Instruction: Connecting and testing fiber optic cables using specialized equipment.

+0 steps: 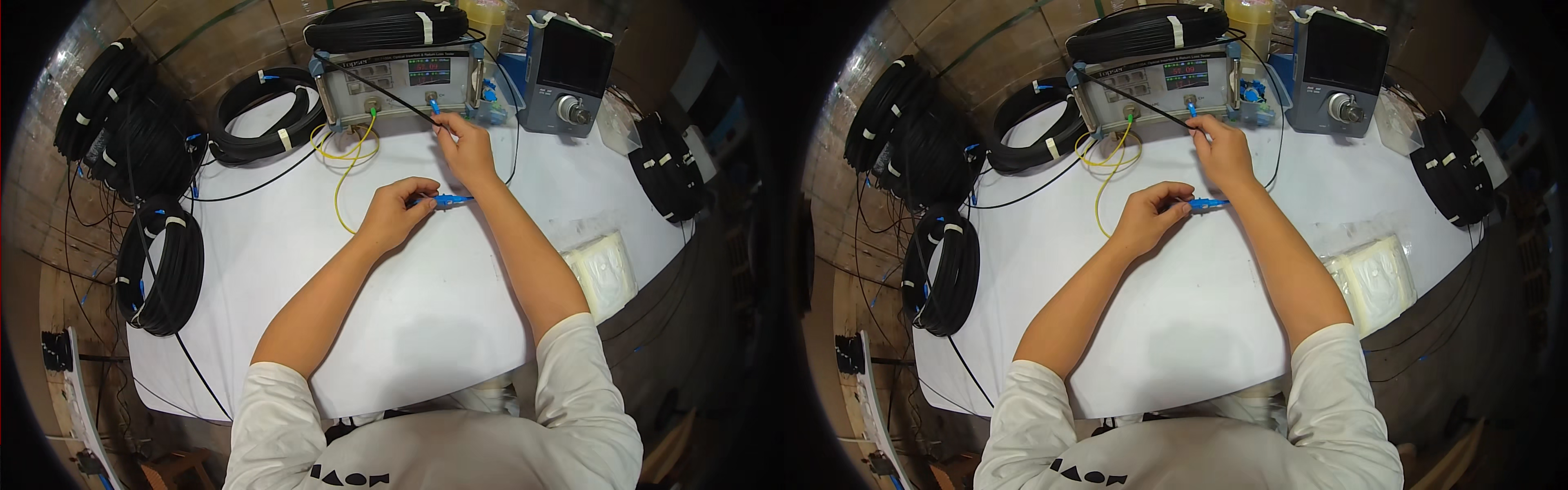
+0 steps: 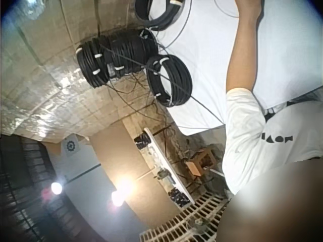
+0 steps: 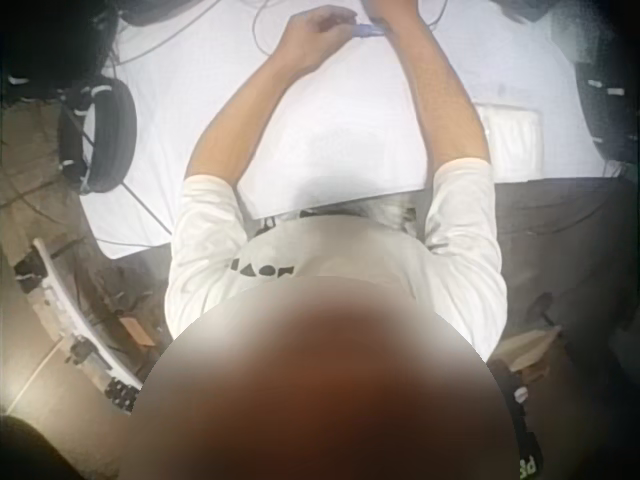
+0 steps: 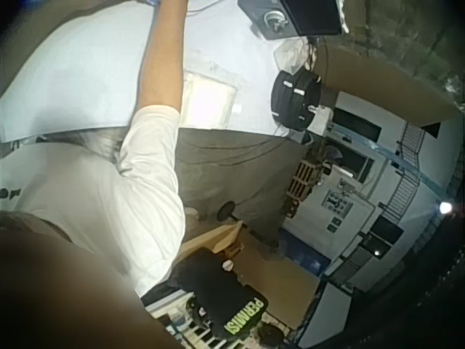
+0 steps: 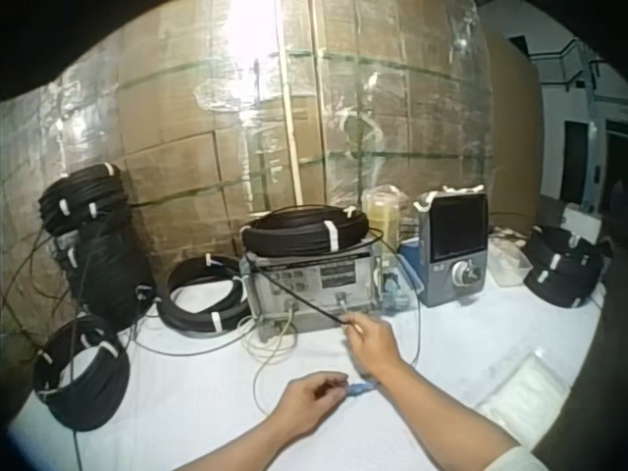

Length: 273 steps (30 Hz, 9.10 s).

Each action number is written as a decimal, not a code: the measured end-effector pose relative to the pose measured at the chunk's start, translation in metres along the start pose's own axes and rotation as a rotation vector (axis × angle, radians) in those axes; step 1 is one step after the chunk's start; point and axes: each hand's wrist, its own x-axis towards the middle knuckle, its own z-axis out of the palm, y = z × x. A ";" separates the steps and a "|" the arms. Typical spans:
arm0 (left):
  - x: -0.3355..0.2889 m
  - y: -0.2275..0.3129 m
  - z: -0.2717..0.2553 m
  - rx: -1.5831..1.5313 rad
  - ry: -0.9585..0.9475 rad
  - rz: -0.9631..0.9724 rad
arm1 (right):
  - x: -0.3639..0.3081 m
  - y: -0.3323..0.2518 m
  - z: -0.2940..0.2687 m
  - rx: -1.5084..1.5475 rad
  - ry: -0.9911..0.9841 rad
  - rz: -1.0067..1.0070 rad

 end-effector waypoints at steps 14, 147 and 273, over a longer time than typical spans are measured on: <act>0.000 -0.003 0.002 -0.004 0.025 0.024 | 0.001 0.005 0.005 0.019 0.032 0.074; -0.002 0.001 -0.021 0.542 0.256 0.246 | -0.069 -0.038 -0.036 -0.348 -0.378 -0.188; 0.004 -0.011 -0.041 0.031 0.059 -0.011 | -0.058 -0.043 -0.061 0.016 -0.487 0.060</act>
